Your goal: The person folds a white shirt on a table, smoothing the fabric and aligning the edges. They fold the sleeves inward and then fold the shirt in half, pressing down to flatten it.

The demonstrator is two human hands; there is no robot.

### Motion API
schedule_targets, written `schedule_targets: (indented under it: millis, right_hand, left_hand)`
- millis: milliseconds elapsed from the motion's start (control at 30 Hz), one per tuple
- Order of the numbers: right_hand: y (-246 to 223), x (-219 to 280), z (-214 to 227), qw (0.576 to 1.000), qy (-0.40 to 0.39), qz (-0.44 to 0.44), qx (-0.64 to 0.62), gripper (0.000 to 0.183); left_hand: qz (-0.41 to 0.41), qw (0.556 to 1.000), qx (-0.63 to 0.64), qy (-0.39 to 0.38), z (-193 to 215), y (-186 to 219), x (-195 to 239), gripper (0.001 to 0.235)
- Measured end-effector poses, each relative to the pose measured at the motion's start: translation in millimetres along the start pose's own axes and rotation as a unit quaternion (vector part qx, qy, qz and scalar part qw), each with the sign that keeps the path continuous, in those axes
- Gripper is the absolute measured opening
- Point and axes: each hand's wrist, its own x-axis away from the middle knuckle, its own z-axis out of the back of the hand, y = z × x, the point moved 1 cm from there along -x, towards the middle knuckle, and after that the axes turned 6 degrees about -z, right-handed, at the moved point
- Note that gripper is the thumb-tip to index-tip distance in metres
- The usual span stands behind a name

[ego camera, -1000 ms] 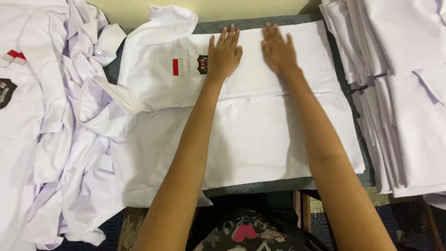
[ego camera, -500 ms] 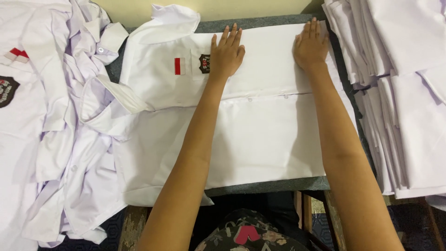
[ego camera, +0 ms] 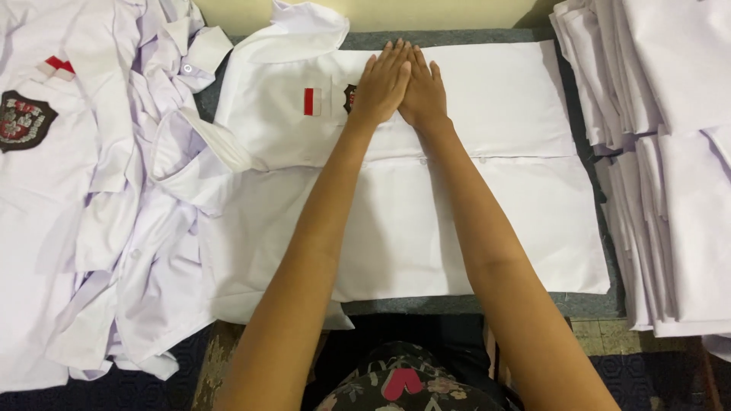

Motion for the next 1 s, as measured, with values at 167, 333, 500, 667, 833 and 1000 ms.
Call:
schedule_targets:
  millis: [167, 333, 500, 667, 833, 1000]
  right_hand:
    - [10, -12, -16, 0.999, 0.026, -0.008, -0.037, 0.064]
    - [8, -10, -12, 0.999, 0.015, -0.014, -0.044, 0.064]
    - [10, -9, -15, 0.999, 0.029, -0.01, -0.043, 0.064]
    - [6, -7, -9, 0.998, 0.023, -0.016, -0.053, 0.064]
    - [5, -6, -8, 0.999, 0.017, -0.019, -0.045, 0.064]
    - [4, -4, -8, 0.998, 0.034, -0.007, -0.058, 0.063]
  left_hand:
    - [-0.082, 0.984, -0.152, -0.042, 38, -60, 31, 0.055]
    - [-0.046, 0.982, -0.16, -0.092, 106, -83, 85, 0.056]
    - [0.14, 0.963, -0.189, -0.132, 155, -91, 113, 0.059]
    - [0.229, 0.953, -0.172, -0.1, 161, -111, 123, 0.062]
    - [0.271, 0.941, -0.183, -0.088, 161, -115, 129, 0.065]
    - [0.065, 0.989, -0.132, -0.016, 170, -100, 139, 0.06]
